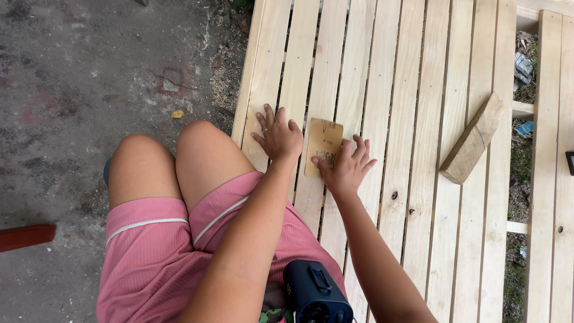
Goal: The person sits at a slatted wooden bench and sands its surface using a sanding block, moving the block back and forth across the planks and along the edges. They occasionally set the block down, use a small scraper on the wood, and resume sanding different sections of the bench.
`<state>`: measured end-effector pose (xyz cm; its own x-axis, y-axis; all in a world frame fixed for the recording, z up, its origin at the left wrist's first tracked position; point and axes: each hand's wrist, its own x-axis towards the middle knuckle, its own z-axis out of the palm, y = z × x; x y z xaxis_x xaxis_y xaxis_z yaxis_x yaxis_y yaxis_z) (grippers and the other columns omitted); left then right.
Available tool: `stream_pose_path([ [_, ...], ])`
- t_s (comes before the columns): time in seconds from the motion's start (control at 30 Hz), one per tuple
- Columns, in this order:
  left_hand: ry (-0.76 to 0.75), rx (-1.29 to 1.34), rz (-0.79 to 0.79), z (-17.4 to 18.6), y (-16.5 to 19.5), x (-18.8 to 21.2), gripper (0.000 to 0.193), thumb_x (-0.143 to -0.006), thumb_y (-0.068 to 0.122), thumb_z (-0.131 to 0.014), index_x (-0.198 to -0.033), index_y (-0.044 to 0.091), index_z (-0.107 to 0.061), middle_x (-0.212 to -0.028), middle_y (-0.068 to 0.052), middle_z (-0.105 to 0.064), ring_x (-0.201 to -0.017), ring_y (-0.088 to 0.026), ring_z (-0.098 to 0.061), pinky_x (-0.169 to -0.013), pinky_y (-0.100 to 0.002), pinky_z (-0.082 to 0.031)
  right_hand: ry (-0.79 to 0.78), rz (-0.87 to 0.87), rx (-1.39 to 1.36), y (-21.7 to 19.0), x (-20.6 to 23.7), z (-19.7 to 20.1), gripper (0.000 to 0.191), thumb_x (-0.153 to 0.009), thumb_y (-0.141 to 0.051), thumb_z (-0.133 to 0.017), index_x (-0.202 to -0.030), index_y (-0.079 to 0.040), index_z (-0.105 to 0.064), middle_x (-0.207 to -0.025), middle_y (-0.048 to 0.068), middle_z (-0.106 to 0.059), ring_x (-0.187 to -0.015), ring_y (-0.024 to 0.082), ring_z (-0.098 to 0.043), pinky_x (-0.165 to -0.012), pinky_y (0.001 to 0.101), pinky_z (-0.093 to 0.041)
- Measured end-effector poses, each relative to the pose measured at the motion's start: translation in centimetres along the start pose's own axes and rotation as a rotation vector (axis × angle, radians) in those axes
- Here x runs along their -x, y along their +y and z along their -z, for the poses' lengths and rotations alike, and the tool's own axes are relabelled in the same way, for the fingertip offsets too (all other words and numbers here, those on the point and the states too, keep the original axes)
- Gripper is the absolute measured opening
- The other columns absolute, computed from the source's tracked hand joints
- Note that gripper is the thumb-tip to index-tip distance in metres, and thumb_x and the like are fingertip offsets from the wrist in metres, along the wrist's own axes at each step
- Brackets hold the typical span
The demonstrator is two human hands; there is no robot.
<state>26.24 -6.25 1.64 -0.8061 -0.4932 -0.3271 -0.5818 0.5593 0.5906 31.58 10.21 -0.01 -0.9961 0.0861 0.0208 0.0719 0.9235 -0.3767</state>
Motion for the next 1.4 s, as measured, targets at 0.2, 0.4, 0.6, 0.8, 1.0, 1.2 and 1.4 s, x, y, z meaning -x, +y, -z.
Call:
stream_pose_path([
  [0.2, -0.021, -0.005, -0.032, 0.2, -0.6, 0.2, 0.051, -0.098, 0.029, -0.050, -0.148, 0.022, -0.047, -0.169, -0.006, -0.018, -0.157, -0.032, -0.011, -0.119, -0.072, -0.001, 0.010, -0.101, -0.093, -2.9, -7.7, -0.8, 0.108, -0.058, -0.060, -0.093, -0.143, -0.015, -0.043, -0.160, 0.022, -0.025, -0.151, 0.048, -0.014, -0.114, 0.0745, -0.009],
  [0.4, 0.074, -0.064, -0.096, -0.3, -0.7, -1.0, 0.056, -0.098, 0.028, -0.051, -0.152, 0.020, -0.043, -0.171, -0.008, -0.015, -0.157, -0.035, -0.008, -0.119, -0.070, -0.002, -0.062, -0.099, -0.140, -1.2, 3.7, 0.9, 0.121, -0.061, -0.064, -0.091, -0.155, -0.017, -0.032, -0.162, 0.027, -0.017, -0.152, 0.051, -0.009, -0.115, 0.0737, -0.009],
  [0.6, -0.074, -0.236, -0.262, -0.4, -0.2, -3.3, 0.064, -0.098, 0.031, -0.049, -0.160, 0.026, -0.031, -0.171, -0.001, -0.010, -0.157, -0.031, -0.006, -0.122, -0.066, 0.001, 0.021, -0.054, -0.096, -0.3, 5.9, 0.5, 0.108, -0.066, -0.057, -0.088, -0.154, -0.023, -0.035, -0.163, 0.027, -0.019, -0.151, 0.053, -0.010, -0.115, 0.0734, -0.010],
  [0.8, -0.150, -0.204, -0.231, -0.1, -0.4, -4.0, 0.061, -0.100, 0.031, -0.046, -0.159, 0.030, -0.031, -0.171, 0.001, -0.009, -0.158, -0.030, -0.005, -0.123, -0.059, -0.002, 0.076, -0.102, -0.114, -4.7, -10.5, -2.1, 0.104, -0.070, -0.049, -0.088, -0.156, -0.031, -0.034, -0.163, 0.026, -0.017, -0.152, 0.051, -0.008, -0.117, 0.0714, -0.009],
  [1.0, -0.039, -0.158, -0.233, -0.9, -1.0, -4.0, 0.058, -0.098, 0.030, -0.047, -0.156, 0.030, -0.041, -0.171, 0.002, -0.016, -0.158, -0.027, -0.010, -0.124, -0.056, -0.002, 0.033, -0.058, -0.098, -4.6, -4.6, -1.3, 0.098, -0.075, -0.053, -0.084, -0.157, -0.032, -0.036, -0.166, 0.025, -0.018, -0.153, 0.053, -0.012, -0.116, 0.0728, -0.012],
  [1.2, 0.132, -0.098, -0.269, -2.8, -1.6, -3.0, 0.056, -0.096, 0.035, -0.048, -0.152, 0.027, -0.050, -0.168, 0.002, -0.029, -0.157, -0.025, -0.015, -0.125, -0.056, 0.000, -0.034, -0.010, -0.061, -2.1, 7.9, -0.3, 0.095, -0.071, -0.059, -0.083, -0.152, -0.031, -0.042, -0.162, 0.028, -0.019, -0.150, 0.056, -0.011, -0.114, 0.0741, -0.014],
  [1.4, 0.101, -0.046, -0.289, -2.9, -2.0, -3.2, 0.061, -0.097, 0.049, -0.045, -0.154, 0.028, -0.047, -0.170, 0.003, -0.026, -0.159, -0.025, -0.012, -0.124, -0.056, 0.005, 0.068, -0.121, -0.097, -5.0, -5.8, -1.7, 0.095, -0.075, -0.052, -0.084, -0.156, -0.035, -0.037, -0.164, 0.027, -0.017, -0.152, 0.054, -0.009, -0.115, 0.0733, -0.011],
])
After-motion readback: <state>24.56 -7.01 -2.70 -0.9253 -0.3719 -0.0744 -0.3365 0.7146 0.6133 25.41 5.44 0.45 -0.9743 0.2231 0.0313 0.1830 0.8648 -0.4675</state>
